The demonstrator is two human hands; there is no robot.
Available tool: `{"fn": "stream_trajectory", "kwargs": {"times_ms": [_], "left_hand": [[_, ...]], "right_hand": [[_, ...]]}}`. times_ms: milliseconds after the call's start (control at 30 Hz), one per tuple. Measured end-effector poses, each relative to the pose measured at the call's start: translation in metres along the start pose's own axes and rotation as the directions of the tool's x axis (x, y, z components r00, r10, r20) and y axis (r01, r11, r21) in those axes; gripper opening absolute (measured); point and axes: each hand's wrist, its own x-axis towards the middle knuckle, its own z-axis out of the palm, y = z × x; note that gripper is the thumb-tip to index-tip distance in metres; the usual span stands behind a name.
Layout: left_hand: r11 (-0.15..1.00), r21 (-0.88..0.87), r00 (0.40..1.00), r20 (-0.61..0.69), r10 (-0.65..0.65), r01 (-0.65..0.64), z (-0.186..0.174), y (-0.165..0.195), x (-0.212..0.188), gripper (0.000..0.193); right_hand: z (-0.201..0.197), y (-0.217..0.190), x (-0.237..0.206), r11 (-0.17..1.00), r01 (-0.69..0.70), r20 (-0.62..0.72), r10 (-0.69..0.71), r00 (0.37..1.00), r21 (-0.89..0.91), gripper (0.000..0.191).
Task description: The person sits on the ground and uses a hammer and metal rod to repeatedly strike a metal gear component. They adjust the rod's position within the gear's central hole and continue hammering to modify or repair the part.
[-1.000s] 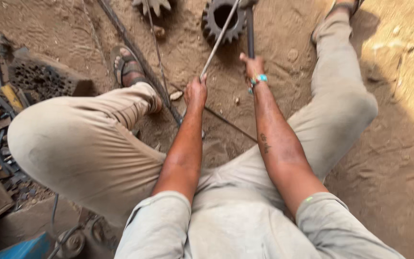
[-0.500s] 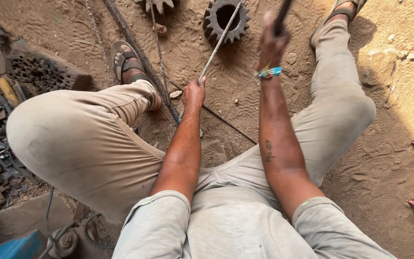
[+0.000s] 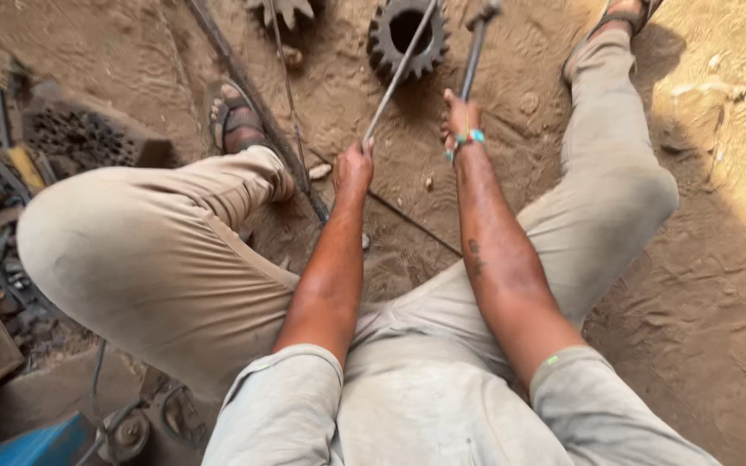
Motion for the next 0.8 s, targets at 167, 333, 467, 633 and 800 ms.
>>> {"fn": "stream_trajectory", "kwargs": {"times_ms": [167,333,467,633,800], "left_hand": [[0.999,0.007,0.994,0.096,-0.050,0.050,0.001,-0.005,-0.002,0.057],[0.990,-0.131,0.993,0.099,0.064,-0.050,-0.002,0.000,0.001,0.055],[0.947,-0.321,0.967,0.250,0.053,0.031,-0.005,0.021,0.008,0.040],[0.705,-0.638,0.795,0.581,0.175,0.311,-0.016,0.047,0.012,0.026],[0.567,-0.739,0.763,0.586,0.275,0.363,-0.027,0.083,0.006,0.032]], "right_hand": [[-0.002,-0.008,-0.008,0.980,0.151,0.067,-0.160,0.985,0.133,0.034],[0.002,-0.022,-0.011,0.972,0.213,0.094,-0.223,0.970,0.101,0.029],[0.003,-0.024,-0.015,0.967,0.251,0.110,-0.253,0.961,0.035,0.028],[-0.002,-0.021,-0.016,0.985,0.164,0.081,-0.168,0.982,0.054,0.029],[-0.005,-0.019,-0.014,0.987,0.125,0.076,-0.133,0.988,0.099,0.031]]}}
